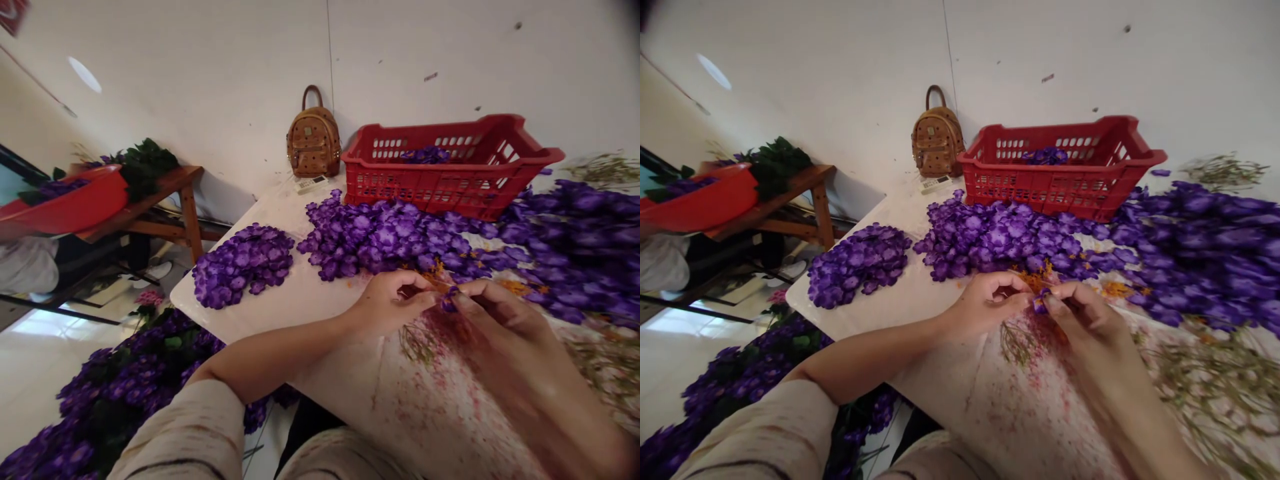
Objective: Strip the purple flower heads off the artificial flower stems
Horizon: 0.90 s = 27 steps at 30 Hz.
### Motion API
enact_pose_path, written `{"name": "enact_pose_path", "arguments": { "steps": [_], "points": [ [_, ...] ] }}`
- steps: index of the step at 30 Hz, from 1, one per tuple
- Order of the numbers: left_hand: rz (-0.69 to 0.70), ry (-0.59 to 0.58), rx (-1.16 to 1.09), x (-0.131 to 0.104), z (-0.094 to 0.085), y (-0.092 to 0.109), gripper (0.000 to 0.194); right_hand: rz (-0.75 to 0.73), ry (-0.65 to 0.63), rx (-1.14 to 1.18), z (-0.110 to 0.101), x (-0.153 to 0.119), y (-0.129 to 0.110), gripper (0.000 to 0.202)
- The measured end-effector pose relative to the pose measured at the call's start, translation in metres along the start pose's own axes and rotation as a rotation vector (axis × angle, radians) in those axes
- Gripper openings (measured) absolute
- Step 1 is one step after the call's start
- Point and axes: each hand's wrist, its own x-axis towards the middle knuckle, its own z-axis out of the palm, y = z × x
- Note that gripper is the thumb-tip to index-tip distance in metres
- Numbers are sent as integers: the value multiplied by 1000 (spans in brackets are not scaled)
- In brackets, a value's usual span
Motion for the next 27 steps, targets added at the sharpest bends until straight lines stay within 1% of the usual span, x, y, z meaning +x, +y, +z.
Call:
{"name": "enact_pose_path", "arguments": {
  "steps": [2,3,4,6,7,8,12,16,19,21,24,26,27],
  "points": [
    [-66,-29,-137,2,0,-1,14,14,40,-19,1,0,-3,19],
    [-83,-43,-190,3,0,-1,17,-4,38,-33,2,0,-4,18],
    [-94,-51,-227,4,1,-2,21,-39,19,-53,2,1,-5,18],
    [-104,-40,-262,3,2,-3,31,-102,-62,-92,4,2,-6,22],
    [-110,-28,-267,3,2,-4,34,-106,-97,-134,4,3,-7,25],
    [-113,-17,-276,3,3,-5,35,-112,-112,-187,4,3,-8,24],
    [-131,-61,-282,4,2,-9,33,-174,-104,-321,3,2,-15,11],
    [-119,-66,-260,3,2,-3,26,-209,-71,-359,1,-1,-22,4],
    [-97,-72,-101,3,-1,4,23,-216,-65,-338,-2,-1,-22,10],
    [-56,-90,111,2,-5,8,18,-204,-48,-291,-5,0,-21,13],
    [103,-145,486,0,-11,6,8,-160,31,-226,-9,3,-19,14],
    [205,-198,636,-1,-11,2,7,-138,69,-188,-12,5,-17,15],
    [230,-217,665,-1,-11,0,8,-133,82,-168,-13,5,-16,16]
  ]
}}
